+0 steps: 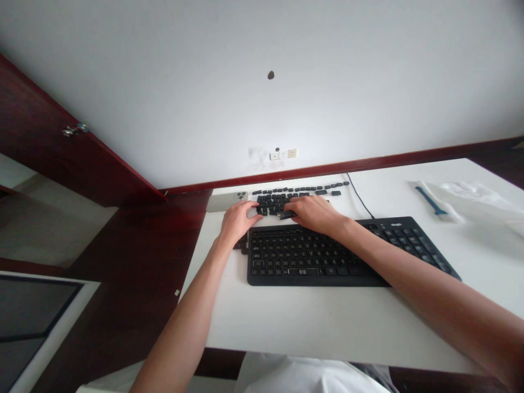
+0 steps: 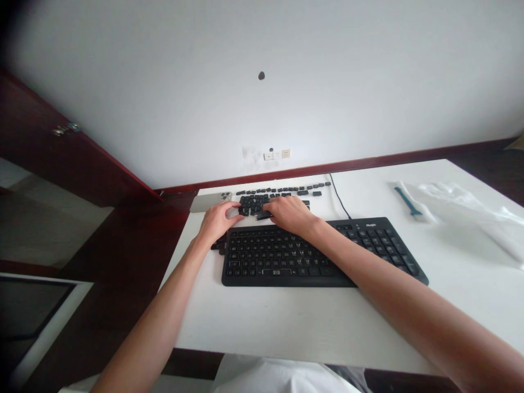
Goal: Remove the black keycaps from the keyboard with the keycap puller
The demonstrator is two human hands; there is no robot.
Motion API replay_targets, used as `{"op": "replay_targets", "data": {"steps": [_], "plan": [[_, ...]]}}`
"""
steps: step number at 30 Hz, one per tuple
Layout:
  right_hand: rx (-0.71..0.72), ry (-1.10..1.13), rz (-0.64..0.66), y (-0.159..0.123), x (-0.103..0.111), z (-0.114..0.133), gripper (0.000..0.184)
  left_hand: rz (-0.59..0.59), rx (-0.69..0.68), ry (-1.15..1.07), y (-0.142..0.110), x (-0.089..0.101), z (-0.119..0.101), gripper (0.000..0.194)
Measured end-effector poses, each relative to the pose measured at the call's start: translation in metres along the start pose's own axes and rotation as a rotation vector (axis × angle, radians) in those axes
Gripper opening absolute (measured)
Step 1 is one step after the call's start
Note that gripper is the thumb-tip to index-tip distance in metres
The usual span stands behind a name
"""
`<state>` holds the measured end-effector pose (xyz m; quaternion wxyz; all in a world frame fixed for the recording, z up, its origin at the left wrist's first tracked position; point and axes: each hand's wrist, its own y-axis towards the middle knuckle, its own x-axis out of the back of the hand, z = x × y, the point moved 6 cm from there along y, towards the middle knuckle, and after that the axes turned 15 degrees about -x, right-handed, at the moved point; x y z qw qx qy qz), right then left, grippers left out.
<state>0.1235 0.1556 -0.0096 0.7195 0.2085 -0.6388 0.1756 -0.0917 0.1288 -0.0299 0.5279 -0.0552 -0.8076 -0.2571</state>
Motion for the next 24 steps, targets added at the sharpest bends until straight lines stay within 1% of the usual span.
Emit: {"op": "replay_targets", "data": {"steps": [9,13,17,24], "plan": [[-0.023,-0.012,-0.01,0.0007,-0.0014,-0.0017,0.025,-0.002,0.011,-0.007,0.0003,-0.0004,-0.0025,0.034],[-0.018,-0.015,-0.011,0.0006,-0.0022,-0.002,0.025,-0.012,0.029,-0.016,-0.0005,0.0014,0.0016,0.036],[-0.022,-0.018,-0.015,0.0008,-0.0026,-0.0021,0.024,-0.019,0.058,-0.057,-0.001,0.0007,0.0062,0.03],[-0.026,-0.017,-0.011,0.0006,-0.0044,0.0,0.028,-0.012,0.047,-0.083,-0.0003,-0.0033,0.0034,0.023]]}}
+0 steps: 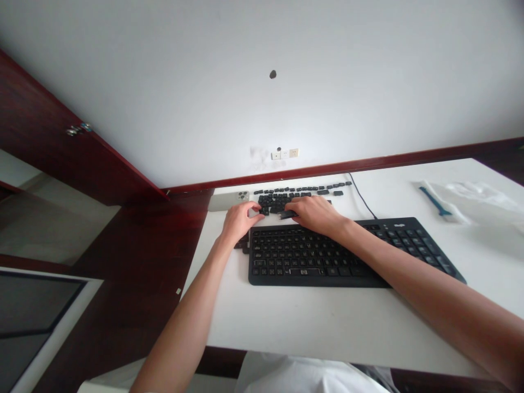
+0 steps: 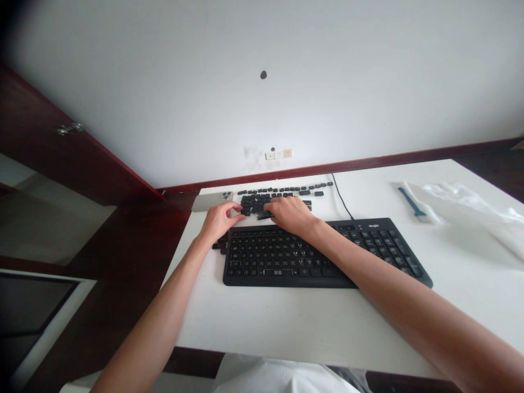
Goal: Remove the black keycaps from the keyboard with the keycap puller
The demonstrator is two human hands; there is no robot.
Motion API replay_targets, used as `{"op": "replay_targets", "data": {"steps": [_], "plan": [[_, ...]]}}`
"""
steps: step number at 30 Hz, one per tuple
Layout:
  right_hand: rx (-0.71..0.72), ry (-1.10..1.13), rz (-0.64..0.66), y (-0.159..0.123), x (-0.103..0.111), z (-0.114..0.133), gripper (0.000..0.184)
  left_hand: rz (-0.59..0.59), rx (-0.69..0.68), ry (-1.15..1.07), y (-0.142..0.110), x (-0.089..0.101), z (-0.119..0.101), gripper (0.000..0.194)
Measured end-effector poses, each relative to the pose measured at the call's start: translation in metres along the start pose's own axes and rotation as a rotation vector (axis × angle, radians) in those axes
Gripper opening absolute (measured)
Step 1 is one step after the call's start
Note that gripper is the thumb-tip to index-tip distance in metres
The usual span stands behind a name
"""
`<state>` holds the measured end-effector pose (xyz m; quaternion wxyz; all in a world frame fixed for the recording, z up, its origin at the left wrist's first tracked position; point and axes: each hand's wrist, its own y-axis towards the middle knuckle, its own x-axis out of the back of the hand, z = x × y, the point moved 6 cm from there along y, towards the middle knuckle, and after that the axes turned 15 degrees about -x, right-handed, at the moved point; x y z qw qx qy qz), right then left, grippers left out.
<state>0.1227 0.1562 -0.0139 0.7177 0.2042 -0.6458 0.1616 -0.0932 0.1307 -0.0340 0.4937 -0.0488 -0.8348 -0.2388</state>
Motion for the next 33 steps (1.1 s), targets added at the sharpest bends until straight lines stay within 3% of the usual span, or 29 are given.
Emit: {"op": "replay_targets", "data": {"steps": [5,8,13,16,21,27,33], "plan": [[0.007,-0.015,0.011,-0.002,0.004,0.003,0.023,-0.015,-0.019,-0.02,-0.001,0.0,-0.001,0.023],[-0.007,-0.01,0.011,-0.001,0.016,-0.003,0.023,-0.032,-0.034,-0.021,-0.001,0.0,-0.001,0.023],[-0.108,0.076,-0.06,0.0,0.05,-0.049,0.02,-0.05,-0.055,-0.023,-0.001,0.0,-0.002,0.022],[-0.113,0.149,-0.075,-0.009,0.059,-0.084,0.018,-0.052,-0.062,-0.029,0.0,-0.001,-0.004,0.02],[-0.128,0.119,-0.015,-0.035,0.04,-0.116,0.017,-0.058,-0.075,-0.035,0.0,0.0,-0.008,0.018],[-0.111,0.101,0.068,-0.049,0.014,-0.113,0.016,-0.029,-0.038,-0.021,-0.001,0.001,-0.008,0.015],[-0.142,0.07,0.065,-0.049,0.014,-0.109,0.015,0.031,0.006,0.007,-0.002,-0.002,-0.005,0.022]]}}
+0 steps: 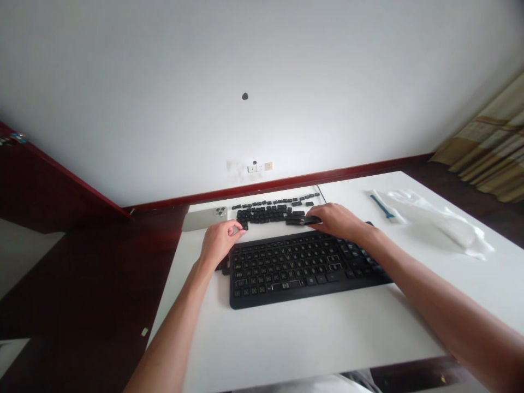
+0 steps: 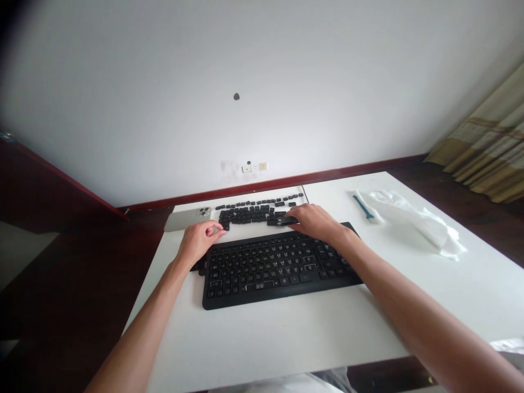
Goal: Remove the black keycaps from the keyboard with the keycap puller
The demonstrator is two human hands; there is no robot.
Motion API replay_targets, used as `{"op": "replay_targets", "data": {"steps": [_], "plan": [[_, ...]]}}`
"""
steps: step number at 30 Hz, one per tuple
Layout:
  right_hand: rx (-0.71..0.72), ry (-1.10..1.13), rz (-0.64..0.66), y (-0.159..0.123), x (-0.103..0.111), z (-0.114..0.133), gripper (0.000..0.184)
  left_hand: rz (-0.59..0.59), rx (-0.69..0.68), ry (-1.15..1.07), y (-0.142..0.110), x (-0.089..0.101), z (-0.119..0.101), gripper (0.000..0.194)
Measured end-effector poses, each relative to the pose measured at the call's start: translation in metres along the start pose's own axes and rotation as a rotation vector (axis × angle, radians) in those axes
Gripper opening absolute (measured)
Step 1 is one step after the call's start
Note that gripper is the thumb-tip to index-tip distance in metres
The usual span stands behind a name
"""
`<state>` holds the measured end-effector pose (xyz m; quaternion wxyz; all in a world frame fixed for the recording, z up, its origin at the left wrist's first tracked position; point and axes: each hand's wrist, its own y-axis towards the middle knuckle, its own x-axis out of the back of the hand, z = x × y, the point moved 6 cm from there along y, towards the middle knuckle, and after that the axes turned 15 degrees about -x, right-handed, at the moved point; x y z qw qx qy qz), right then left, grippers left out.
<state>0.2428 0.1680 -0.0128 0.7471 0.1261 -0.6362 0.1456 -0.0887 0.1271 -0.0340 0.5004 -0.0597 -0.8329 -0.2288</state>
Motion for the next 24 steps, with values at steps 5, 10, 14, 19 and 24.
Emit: {"op": "replay_targets", "data": {"steps": [5,10,14,19,24], "plan": [[-0.035,-0.018,-0.02,0.001,0.001,-0.001,0.014,0.033,0.0,0.036,0.001,-0.001,-0.004,0.021],[-0.045,-0.009,-0.041,0.002,-0.001,-0.003,0.017,0.043,0.015,0.122,0.002,0.002,-0.008,0.017],[-0.029,0.003,-0.033,0.001,0.002,0.002,0.017,0.045,0.016,0.129,0.003,0.002,-0.007,0.017],[0.0,0.021,0.005,-0.001,0.004,0.02,0.021,0.046,0.028,0.112,0.004,-0.001,-0.005,0.017],[0.029,0.03,-0.002,-0.001,0.003,0.031,0.021,0.024,0.017,0.106,0.005,-0.002,-0.004,0.015]]}}
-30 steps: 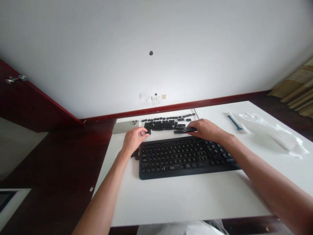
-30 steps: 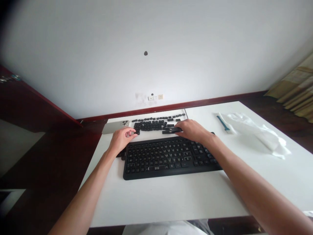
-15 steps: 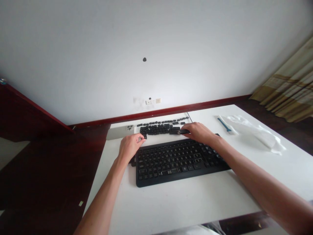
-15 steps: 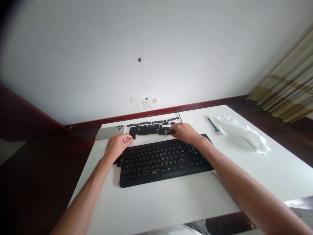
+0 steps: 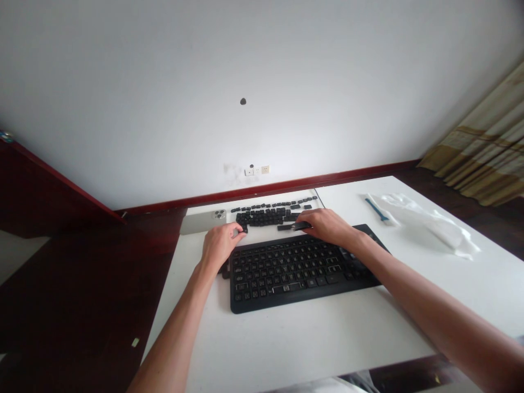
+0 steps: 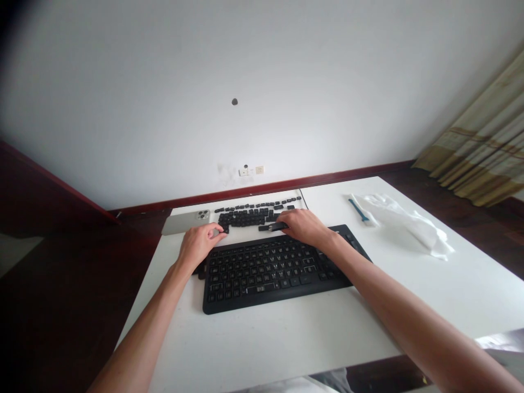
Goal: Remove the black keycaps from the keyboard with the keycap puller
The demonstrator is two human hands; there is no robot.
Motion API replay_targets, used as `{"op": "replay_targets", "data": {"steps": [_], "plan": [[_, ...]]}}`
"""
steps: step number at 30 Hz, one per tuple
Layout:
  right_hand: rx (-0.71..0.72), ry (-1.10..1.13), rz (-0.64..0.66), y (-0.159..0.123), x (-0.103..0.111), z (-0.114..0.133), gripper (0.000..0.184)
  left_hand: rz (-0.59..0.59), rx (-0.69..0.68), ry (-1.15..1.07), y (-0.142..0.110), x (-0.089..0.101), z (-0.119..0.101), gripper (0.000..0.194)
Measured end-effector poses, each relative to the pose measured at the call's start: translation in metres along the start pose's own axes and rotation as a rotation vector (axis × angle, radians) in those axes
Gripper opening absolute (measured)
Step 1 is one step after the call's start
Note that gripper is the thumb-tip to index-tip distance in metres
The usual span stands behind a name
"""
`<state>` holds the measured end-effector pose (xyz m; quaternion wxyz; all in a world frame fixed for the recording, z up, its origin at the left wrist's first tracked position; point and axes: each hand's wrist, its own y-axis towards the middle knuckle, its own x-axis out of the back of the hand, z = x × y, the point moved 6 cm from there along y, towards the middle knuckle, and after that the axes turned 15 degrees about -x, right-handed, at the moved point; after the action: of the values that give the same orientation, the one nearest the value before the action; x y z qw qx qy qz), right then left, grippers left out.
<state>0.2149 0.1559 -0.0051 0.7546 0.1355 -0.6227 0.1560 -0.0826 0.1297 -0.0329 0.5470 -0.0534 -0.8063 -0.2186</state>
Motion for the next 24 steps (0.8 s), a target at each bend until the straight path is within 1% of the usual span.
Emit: {"op": "replay_targets", "data": {"steps": [4,8,13,16,20,22,24], "plan": [[0.027,0.013,-0.016,0.0,-0.002,0.007,0.02,-0.005,0.0,-0.01,0.001,0.0,0.0,0.015],[0.024,-0.002,-0.016,0.001,-0.005,0.011,0.02,-0.016,-0.009,-0.006,0.001,0.003,-0.004,0.015],[0.026,-0.016,-0.032,0.004,-0.008,0.014,0.02,-0.03,-0.047,-0.022,0.001,0.003,-0.016,0.013],[0.042,-0.012,-0.042,0.006,-0.011,0.018,0.02,-0.017,-0.146,-0.042,0.003,0.002,-0.037,0.011],[0.066,0.005,-0.039,0.006,-0.01,0.022,0.024,0.02,-0.371,0.03,0.005,0.001,-0.084,0.023],[0.063,0.018,-0.048,0.005,-0.007,0.019,0.022,0.041,-0.419,0.075,0.006,0.0,-0.104,0.028],[0.049,0.033,-0.069,0.004,-0.004,0.013,0.019,0.068,-0.423,0.11,0.007,-0.004,-0.117,0.032]]}}
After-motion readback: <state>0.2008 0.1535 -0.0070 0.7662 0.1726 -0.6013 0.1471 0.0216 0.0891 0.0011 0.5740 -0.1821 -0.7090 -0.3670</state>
